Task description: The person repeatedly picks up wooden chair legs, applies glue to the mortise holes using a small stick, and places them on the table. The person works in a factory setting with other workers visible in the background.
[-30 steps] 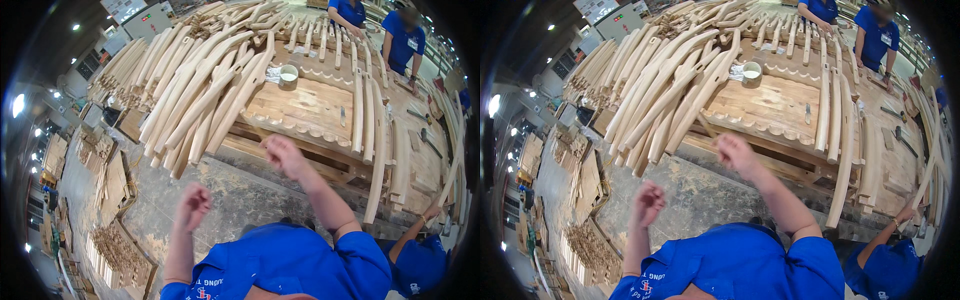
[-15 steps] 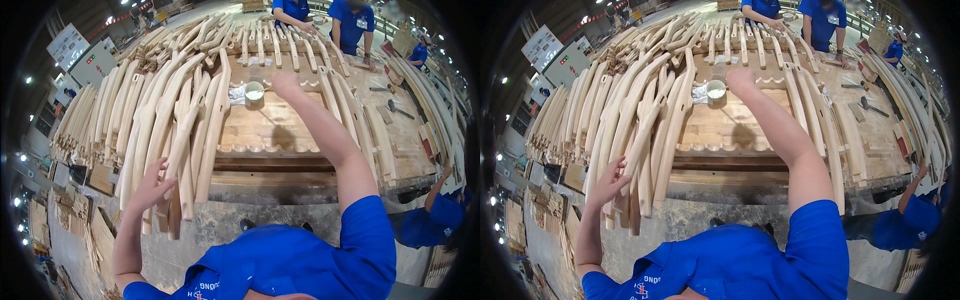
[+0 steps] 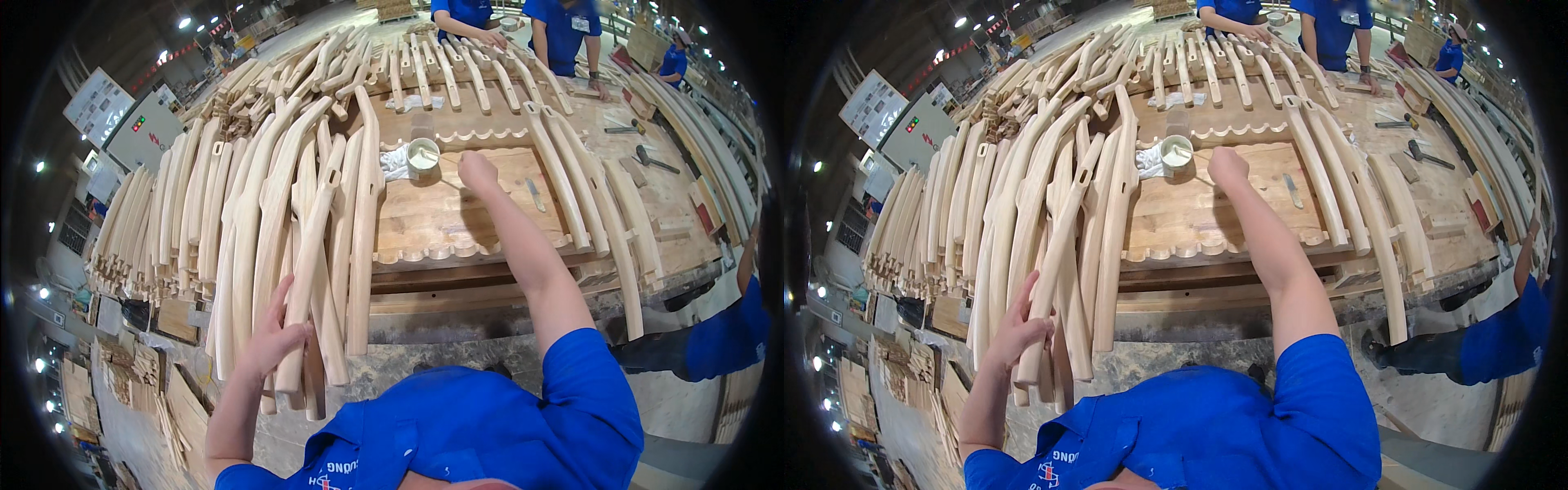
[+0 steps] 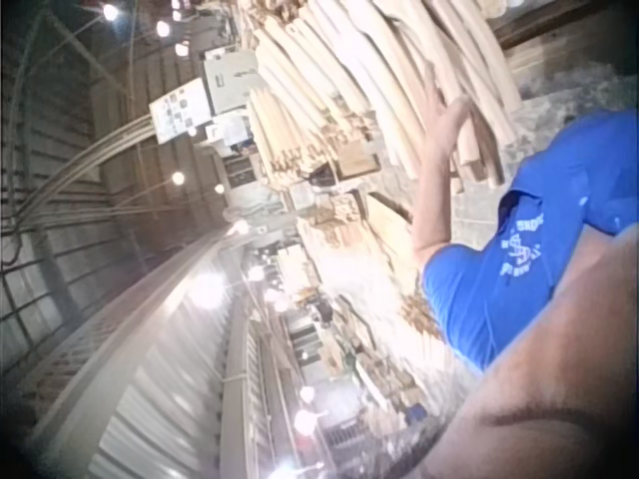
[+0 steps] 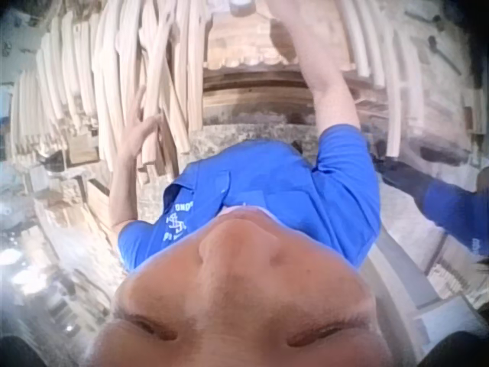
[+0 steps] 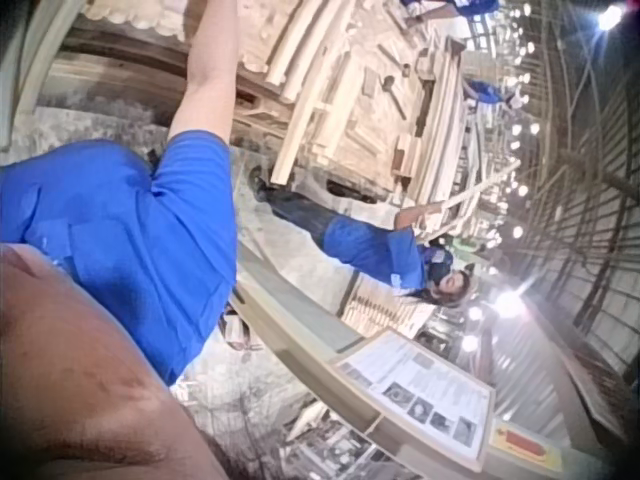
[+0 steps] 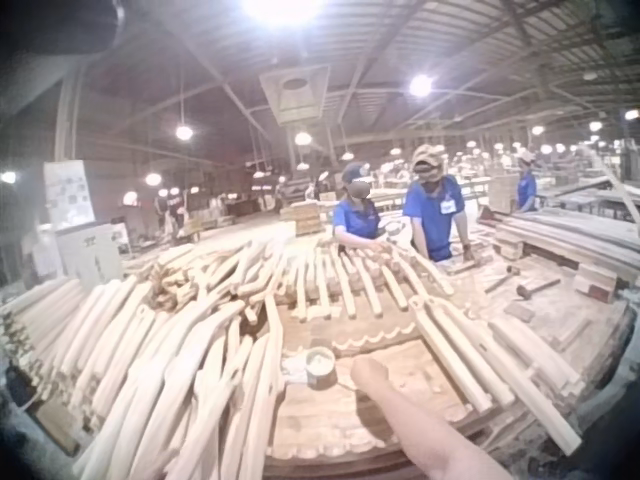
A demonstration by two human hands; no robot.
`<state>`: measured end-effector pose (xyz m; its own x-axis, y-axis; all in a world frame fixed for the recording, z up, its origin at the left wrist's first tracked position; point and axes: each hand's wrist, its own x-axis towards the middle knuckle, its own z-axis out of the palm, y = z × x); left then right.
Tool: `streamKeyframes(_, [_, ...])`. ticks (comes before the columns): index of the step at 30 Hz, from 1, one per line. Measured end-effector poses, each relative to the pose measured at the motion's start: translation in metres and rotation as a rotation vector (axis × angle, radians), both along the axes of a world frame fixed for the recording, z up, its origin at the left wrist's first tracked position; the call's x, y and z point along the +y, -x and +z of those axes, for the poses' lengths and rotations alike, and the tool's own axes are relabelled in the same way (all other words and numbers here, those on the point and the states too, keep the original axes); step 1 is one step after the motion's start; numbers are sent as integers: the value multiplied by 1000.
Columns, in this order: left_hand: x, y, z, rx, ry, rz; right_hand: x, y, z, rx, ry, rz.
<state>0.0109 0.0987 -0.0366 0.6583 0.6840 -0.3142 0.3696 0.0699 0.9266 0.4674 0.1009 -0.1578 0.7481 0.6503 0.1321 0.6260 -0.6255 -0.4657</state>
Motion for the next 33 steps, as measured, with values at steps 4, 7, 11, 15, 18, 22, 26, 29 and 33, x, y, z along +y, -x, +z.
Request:
streamKeyframes(4, [-29, 2, 6, -130, 133, 63, -9, -1, -28, 244, -259, 24])
streamKeyframes(7, [-54, 3, -5, -201, 156, 82, -12, -5, -45, 305, -315, 98])
streamKeyframes(11, [-80, -14, -28, -267, 173, 28, -15, -36, -57, 240, -324, 165])
streamKeyframes(15, [-106, -29, -71, -278, 150, 39, -17, -30, -52, 115, -354, 224])
streamKeyframes(18, [-131, -38, -117, -296, 118, 78, -22, -20, -45, 103, -398, 252])
streamKeyframes(22, [-158, -54, -167, -329, 56, 43, -19, -17, -40, 139, -370, 256])
streamKeyframes(26, [-178, -78, -196, -399, 18, 52, -17, -28, -45, 31, -373, 273])
streamKeyframes(29, [-177, -83, -202, -425, 73, 28, -20, -24, -44, 117, -449, 278])
streamKeyframes(33, [-173, -89, -211, -427, 229, 87, -20, -15, -27, 64, -308, 185])
